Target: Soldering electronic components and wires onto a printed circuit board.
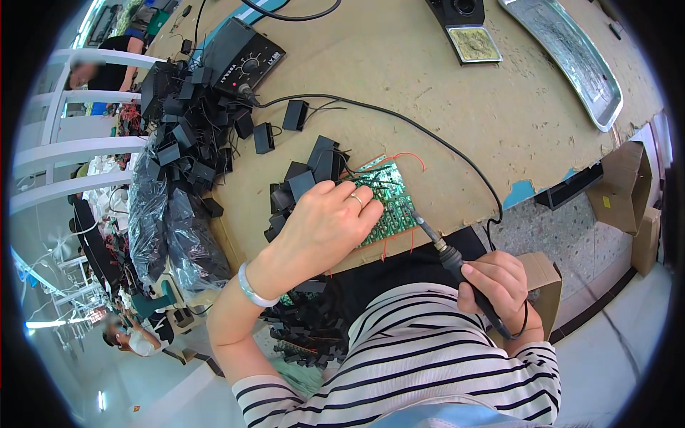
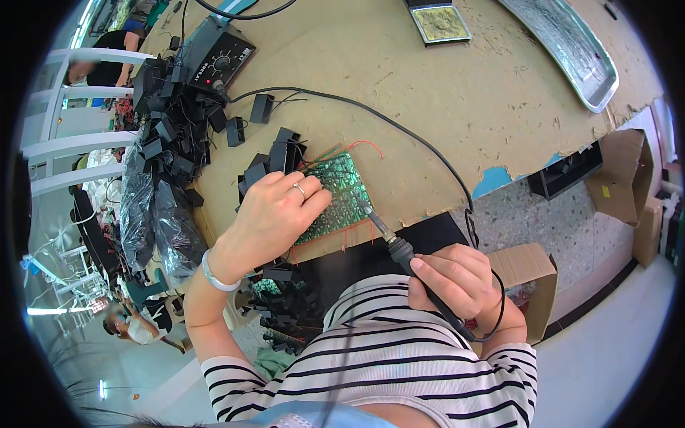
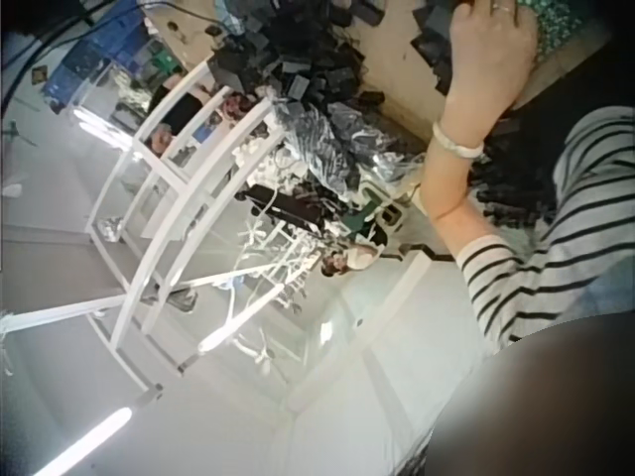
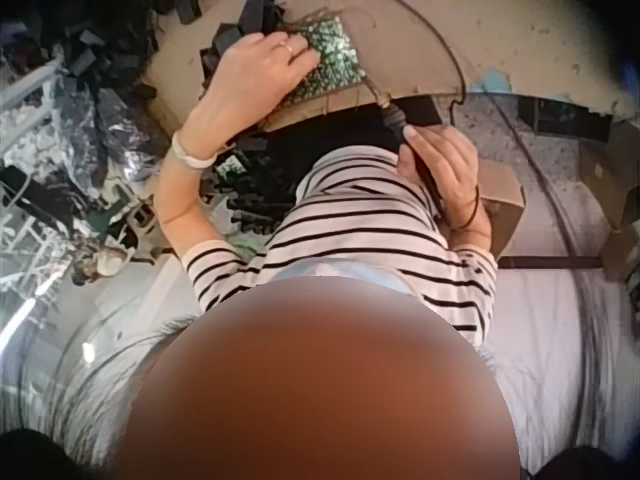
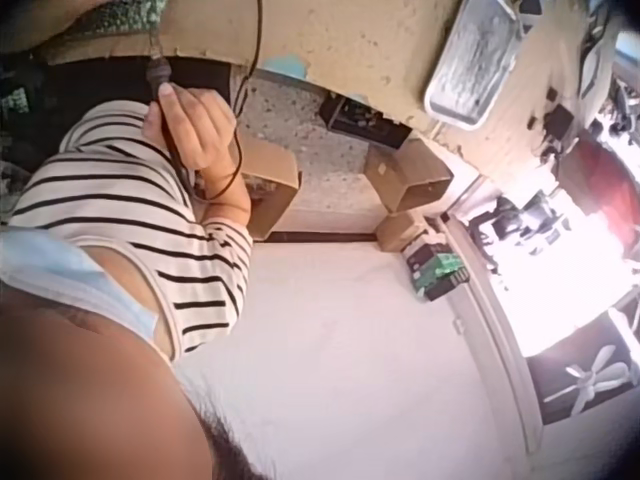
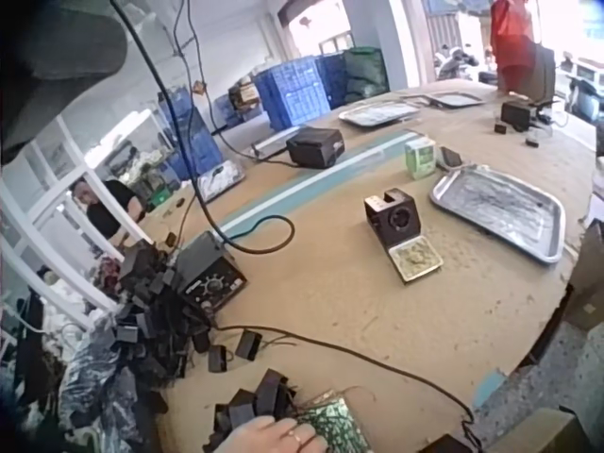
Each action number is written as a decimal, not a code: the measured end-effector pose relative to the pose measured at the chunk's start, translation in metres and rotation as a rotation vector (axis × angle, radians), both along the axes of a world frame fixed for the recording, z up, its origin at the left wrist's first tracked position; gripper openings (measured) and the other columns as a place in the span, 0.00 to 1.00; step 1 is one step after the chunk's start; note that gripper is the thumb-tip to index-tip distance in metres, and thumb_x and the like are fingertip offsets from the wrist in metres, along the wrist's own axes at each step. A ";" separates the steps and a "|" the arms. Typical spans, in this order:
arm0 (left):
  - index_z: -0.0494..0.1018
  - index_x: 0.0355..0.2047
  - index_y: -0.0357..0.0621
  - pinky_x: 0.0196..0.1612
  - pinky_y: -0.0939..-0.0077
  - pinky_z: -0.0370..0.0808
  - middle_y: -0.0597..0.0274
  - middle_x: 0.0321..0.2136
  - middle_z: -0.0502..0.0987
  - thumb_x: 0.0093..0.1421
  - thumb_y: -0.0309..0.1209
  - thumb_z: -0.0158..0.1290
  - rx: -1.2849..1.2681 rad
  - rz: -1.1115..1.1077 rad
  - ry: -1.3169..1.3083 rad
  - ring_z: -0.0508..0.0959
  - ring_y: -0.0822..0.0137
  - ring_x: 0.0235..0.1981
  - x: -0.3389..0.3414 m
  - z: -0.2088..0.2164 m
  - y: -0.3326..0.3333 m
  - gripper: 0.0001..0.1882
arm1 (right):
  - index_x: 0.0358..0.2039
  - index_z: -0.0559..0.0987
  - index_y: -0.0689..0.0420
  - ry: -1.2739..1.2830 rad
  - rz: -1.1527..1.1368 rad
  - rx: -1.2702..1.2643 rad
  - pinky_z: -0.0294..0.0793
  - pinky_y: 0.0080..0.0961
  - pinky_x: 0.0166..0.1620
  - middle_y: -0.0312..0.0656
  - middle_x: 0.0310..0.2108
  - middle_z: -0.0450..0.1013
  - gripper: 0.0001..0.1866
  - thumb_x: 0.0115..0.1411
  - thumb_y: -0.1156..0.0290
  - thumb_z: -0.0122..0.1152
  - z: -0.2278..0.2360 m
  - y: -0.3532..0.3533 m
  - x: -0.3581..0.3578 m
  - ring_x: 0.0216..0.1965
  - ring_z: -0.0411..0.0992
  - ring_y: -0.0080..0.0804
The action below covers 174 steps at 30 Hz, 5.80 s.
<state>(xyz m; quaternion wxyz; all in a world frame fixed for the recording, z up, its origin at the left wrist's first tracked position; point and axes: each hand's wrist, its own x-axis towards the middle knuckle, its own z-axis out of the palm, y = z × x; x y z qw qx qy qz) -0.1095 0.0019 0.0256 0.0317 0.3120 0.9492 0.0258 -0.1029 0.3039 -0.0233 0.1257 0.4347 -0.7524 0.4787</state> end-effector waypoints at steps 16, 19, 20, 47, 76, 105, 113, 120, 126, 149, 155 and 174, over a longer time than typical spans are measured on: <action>0.76 0.30 0.39 0.46 0.66 0.73 0.60 0.33 0.76 0.54 0.29 0.64 0.192 0.096 -0.020 0.75 0.58 0.42 -0.011 0.012 0.003 0.08 | 0.40 0.80 0.65 0.010 -0.087 -0.031 0.79 0.29 0.28 0.43 0.30 0.78 0.17 0.47 0.81 0.69 0.000 0.013 -0.002 0.25 0.78 0.37; 0.75 0.31 0.38 0.51 0.61 0.74 0.55 0.36 0.76 0.57 0.30 0.64 0.286 0.172 0.019 0.75 0.54 0.44 -0.028 0.012 0.001 0.10 | 0.40 0.80 0.64 0.027 -0.141 -0.024 0.77 0.29 0.27 0.43 0.30 0.78 0.15 0.51 0.79 0.68 0.001 0.017 -0.003 0.25 0.77 0.36; 0.75 0.32 0.37 0.50 0.60 0.74 0.54 0.37 0.76 0.58 0.30 0.63 0.254 0.215 0.111 0.75 0.53 0.45 -0.037 0.009 0.002 0.10 | 0.40 0.80 0.63 0.045 -0.192 -0.033 0.76 0.29 0.26 0.43 0.30 0.78 0.14 0.52 0.79 0.67 0.000 0.017 -0.003 0.24 0.76 0.36; 0.79 0.46 0.37 0.48 0.66 0.75 0.63 0.44 0.74 0.52 0.26 0.59 0.027 -0.039 0.235 0.74 0.62 0.43 -0.013 0.016 -0.008 0.19 | 0.42 0.80 0.63 -0.003 -0.162 -0.031 0.76 0.28 0.27 0.42 0.28 0.78 0.15 0.52 0.78 0.67 -0.003 0.020 0.004 0.23 0.76 0.36; 0.82 0.34 0.40 0.46 0.69 0.76 0.67 0.25 0.76 0.47 0.27 0.58 0.086 -0.234 0.065 0.76 0.66 0.31 -0.006 -0.003 0.001 0.13 | 0.39 0.82 0.66 -0.107 0.052 -0.006 0.78 0.26 0.28 0.41 0.29 0.78 0.17 0.45 0.81 0.70 -0.006 0.005 0.015 0.24 0.77 0.34; 0.81 0.31 0.32 0.44 0.69 0.75 0.63 0.23 0.75 0.47 0.25 0.59 -0.006 -0.272 0.088 0.76 0.65 0.30 0.001 0.001 0.014 0.11 | 0.38 0.81 0.67 0.025 0.053 -0.013 0.78 0.24 0.26 0.43 0.28 0.79 0.17 0.45 0.82 0.69 -0.003 0.006 0.014 0.24 0.77 0.33; 0.81 0.33 0.33 0.45 0.68 0.76 0.63 0.23 0.75 0.48 0.24 0.59 -0.029 -0.250 0.079 0.76 0.65 0.30 0.001 0.002 0.016 0.11 | 0.40 0.80 0.66 0.023 -0.130 0.017 0.77 0.27 0.26 0.43 0.29 0.78 0.17 0.48 0.81 0.68 -0.001 0.022 0.010 0.24 0.77 0.36; 0.80 0.33 0.32 0.47 0.66 0.77 0.60 0.28 0.75 0.47 0.24 0.60 -0.012 -0.227 0.090 0.77 0.61 0.34 0.002 0.003 0.019 0.11 | 0.40 0.79 0.66 0.044 -0.154 -0.022 0.74 0.29 0.24 0.44 0.25 0.76 0.11 0.57 0.77 0.62 -0.003 0.022 0.008 0.20 0.73 0.36; 0.80 0.36 0.34 0.47 0.66 0.79 0.59 0.33 0.75 0.47 0.23 0.60 0.028 -0.183 0.103 0.78 0.58 0.38 0.001 0.004 0.017 0.13 | 0.40 0.79 0.66 0.037 -0.161 -0.014 0.74 0.29 0.23 0.44 0.25 0.76 0.11 0.57 0.76 0.62 -0.001 0.023 0.008 0.20 0.73 0.36; 0.75 0.52 0.37 0.50 0.61 0.76 0.47 0.46 0.78 0.66 0.28 0.57 0.371 0.593 0.343 0.79 0.45 0.46 -0.028 -0.027 -0.102 0.16 | 0.38 0.79 0.68 0.079 -0.221 -0.026 0.72 0.31 0.24 0.47 0.23 0.75 0.09 0.57 0.78 0.60 -0.003 0.016 0.006 0.20 0.72 0.39; 0.81 0.42 0.36 0.46 0.70 0.77 0.54 0.40 0.83 0.68 0.24 0.53 0.572 0.593 0.158 0.83 0.58 0.42 -0.033 -0.043 -0.111 0.08 | 0.41 0.79 0.64 0.040 -0.248 0.007 0.74 0.29 0.26 0.42 0.26 0.77 0.12 0.56 0.77 0.65 0.002 0.018 0.006 0.22 0.74 0.37; 0.72 0.29 0.43 0.33 0.63 0.74 0.61 0.23 0.73 0.60 0.28 0.60 0.270 0.096 -0.089 0.79 0.58 0.27 -0.009 0.026 0.020 0.07 | 0.41 0.81 0.64 -0.057 -0.094 -0.023 0.77 0.28 0.28 0.41 0.30 0.78 0.18 0.46 0.81 0.70 0.000 0.016 0.005 0.25 0.77 0.36</action>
